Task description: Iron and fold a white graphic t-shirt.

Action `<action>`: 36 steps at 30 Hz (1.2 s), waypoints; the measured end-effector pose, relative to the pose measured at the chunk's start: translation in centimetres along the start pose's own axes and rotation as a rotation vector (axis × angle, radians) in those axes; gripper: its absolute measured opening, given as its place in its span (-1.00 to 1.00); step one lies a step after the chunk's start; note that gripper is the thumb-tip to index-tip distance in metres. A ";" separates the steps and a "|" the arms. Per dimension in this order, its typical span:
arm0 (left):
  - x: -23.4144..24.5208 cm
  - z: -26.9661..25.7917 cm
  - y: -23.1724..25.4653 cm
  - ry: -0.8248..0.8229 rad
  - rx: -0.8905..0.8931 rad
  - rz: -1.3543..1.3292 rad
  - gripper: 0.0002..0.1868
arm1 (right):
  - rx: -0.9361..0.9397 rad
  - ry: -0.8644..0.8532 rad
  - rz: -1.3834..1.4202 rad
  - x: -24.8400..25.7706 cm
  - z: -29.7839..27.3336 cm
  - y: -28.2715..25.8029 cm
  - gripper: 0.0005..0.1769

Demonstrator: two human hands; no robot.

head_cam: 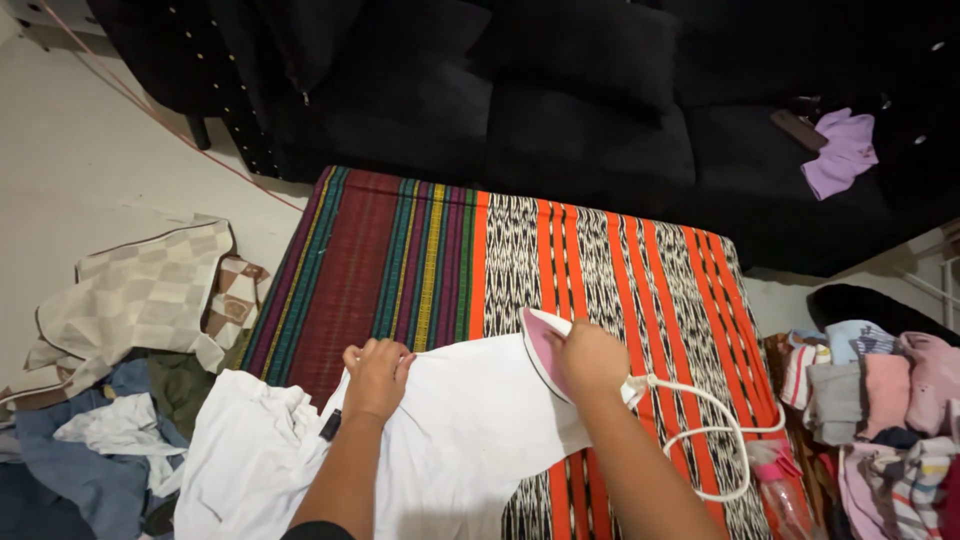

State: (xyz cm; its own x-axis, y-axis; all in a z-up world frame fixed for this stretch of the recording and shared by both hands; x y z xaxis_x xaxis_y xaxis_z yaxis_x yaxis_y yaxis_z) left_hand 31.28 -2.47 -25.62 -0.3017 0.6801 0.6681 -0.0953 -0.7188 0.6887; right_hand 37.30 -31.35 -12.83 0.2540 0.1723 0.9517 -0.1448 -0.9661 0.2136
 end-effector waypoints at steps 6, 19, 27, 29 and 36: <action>0.0 -0.2 0.3 -0.002 0.002 -0.009 -0.87 | 0.081 0.007 -0.055 -0.3 -2.2 1.3 -0.34; -0.3 -0.3 0.2 0.028 -0.008 0.004 -0.87 | 0.300 0.151 -0.096 -0.7 1.7 -1.4 -0.43; 0.2 0.2 0.5 0.002 0.012 0.015 -0.85 | 0.661 0.119 -0.238 -2.3 -1.1 -1.4 -0.48; 0.1 0.1 0.6 -0.013 0.034 0.013 -0.85 | 0.667 0.120 -0.232 -2.8 -1.1 -1.4 -0.47; -0.3 -0.2 0.0 0.006 0.003 -0.015 -0.87 | 0.265 0.073 -0.054 -1.4 -0.4 -2.4 -0.52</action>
State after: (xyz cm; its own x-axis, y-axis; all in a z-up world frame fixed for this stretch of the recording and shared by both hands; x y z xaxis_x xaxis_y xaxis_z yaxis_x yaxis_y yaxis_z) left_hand 31.18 -2.68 -25.90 -0.3061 0.6897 0.6562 -0.0966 -0.7083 0.6993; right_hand 36.93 -29.15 -14.58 0.1835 0.2290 0.9560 0.1249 -0.9700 0.2084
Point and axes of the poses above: each hand's wrist, its own z-axis towards the middle knuckle, its own x-axis out of the back of the hand, y = z × x, the point moved 2 cm from there along z, towards the middle knuckle, and after that the axes turned 13 degrees about -z, right-handed, at the moved point
